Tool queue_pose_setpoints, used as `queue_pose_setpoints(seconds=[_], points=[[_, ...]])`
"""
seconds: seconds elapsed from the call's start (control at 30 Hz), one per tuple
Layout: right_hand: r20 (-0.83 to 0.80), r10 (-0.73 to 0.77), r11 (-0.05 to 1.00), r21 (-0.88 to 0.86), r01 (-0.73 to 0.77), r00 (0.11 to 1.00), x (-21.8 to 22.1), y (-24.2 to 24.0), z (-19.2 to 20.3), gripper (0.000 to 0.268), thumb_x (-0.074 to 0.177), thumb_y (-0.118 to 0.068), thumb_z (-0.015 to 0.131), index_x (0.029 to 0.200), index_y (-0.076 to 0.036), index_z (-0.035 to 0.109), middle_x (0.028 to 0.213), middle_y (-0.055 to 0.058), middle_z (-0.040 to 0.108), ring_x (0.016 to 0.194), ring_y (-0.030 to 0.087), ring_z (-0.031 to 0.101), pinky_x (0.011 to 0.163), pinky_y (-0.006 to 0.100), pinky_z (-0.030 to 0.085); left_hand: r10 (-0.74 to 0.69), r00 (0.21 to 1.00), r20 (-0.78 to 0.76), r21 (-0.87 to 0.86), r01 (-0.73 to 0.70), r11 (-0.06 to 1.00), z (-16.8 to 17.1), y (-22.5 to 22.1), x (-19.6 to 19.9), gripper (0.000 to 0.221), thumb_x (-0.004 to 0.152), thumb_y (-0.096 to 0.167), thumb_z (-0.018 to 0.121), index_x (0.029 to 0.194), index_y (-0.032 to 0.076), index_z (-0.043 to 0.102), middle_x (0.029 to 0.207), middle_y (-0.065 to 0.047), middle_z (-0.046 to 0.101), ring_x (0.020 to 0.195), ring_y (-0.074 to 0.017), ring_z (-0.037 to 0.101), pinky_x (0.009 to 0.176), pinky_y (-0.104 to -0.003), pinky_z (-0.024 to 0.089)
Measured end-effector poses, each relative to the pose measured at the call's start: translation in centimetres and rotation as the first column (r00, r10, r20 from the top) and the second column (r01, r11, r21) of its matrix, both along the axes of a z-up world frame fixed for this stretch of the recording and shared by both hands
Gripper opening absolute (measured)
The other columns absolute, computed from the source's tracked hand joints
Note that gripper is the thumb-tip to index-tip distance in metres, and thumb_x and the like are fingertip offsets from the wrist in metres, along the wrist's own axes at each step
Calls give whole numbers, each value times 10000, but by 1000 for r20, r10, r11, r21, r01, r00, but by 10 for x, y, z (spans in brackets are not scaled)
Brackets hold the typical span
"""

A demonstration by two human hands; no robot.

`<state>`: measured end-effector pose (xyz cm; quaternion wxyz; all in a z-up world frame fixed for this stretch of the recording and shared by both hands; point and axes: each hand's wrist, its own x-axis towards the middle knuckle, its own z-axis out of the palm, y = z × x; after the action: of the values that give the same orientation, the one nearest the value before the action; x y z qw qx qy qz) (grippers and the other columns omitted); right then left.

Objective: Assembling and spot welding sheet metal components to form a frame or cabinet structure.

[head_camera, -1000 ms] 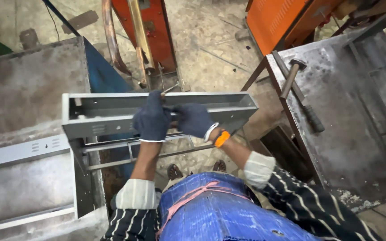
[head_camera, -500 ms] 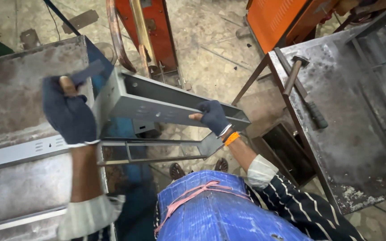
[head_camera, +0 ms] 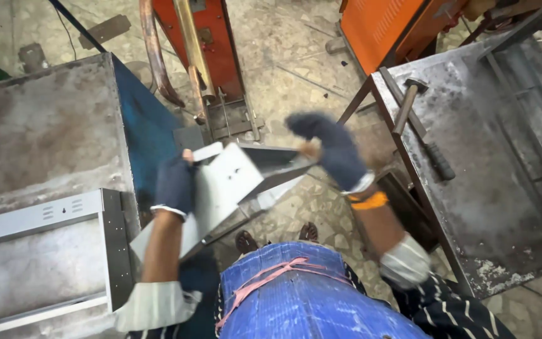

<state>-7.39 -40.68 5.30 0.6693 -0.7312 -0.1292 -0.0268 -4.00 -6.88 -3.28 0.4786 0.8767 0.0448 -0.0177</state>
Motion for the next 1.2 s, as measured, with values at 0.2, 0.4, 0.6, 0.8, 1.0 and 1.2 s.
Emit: queue_pose_setpoints(seconds=[0.2, 0.4, 0.6, 0.8, 1.0, 1.2], points=[[7, -22, 999, 26, 22, 1000, -14, -4, 79, 503, 929, -314, 755, 1308, -8, 632, 1292, 133, 705, 1216, 225, 673, 1074, 370, 539, 129, 990, 51, -138, -121, 983, -47, -33, 5, 440, 1038, 355, 551, 921, -46, 691, 777, -181, 702, 718, -263, 633, 685, -412, 480], [30, -59, 997, 44, 58, 998, -8, -9, 83, 463, 939, -292, 747, 1293, -14, 639, 1267, 123, 709, 1186, 214, 675, 1046, 358, 545, 140, 986, 94, 93, -149, 985, -16, -26, 1, 431, 1033, 351, 516, 935, -37, 675, 813, -264, 665, 751, -423, 639, 701, -483, 462], [58, -70, 996, 67, 66, 996, 16, -4, 76, 424, 948, -269, 740, 1278, -20, 646, 1241, 114, 712, 1156, 202, 676, 1019, 345, 550, 211, 976, 54, 153, -217, 964, -13, -5, -4, 460, 1058, 350, 498, 894, -44, 672, 801, -277, 640, 754, -442, 615, 702, -510, 445], [77, -75, 995, 77, 69, 994, 108, -58, -89, 384, 958, -247, 732, 1264, -26, 653, 1216, 104, 715, 1126, 191, 678, 991, 333, 555, 202, 972, 117, 115, -216, 970, -35, 8, -6, 443, 1048, 343, 512, 904, -51, 653, 783, -278, 624, 712, -431, 613, 683, -506, 441], [103, -91, 994, 77, 84, 990, 118, -95, -102, 345, 968, -224, 725, 1249, -33, 661, 1190, 94, 718, 1097, 179, 680, 963, 321, 560, 177, 981, 82, 109, -186, 976, -60, 9, -7, 487, 1072, 352, 521, 862, -70, 644, 748, -270, 605, 677, -386, 577, 679, -483, 431], [103, -51, 996, 76, 44, 993, 115, -112, -101, 307, 978, -201, 717, 1234, -39, 668, 1164, 84, 722, 1067, 168, 681, 935, 308, 565, 161, 984, 80, -2, -162, 987, -51, -5, -10, 455, 1036, 366, 534, 853, -33, 656, 714, -200, 643, 677, -292, 603, 673, -437, 451]])
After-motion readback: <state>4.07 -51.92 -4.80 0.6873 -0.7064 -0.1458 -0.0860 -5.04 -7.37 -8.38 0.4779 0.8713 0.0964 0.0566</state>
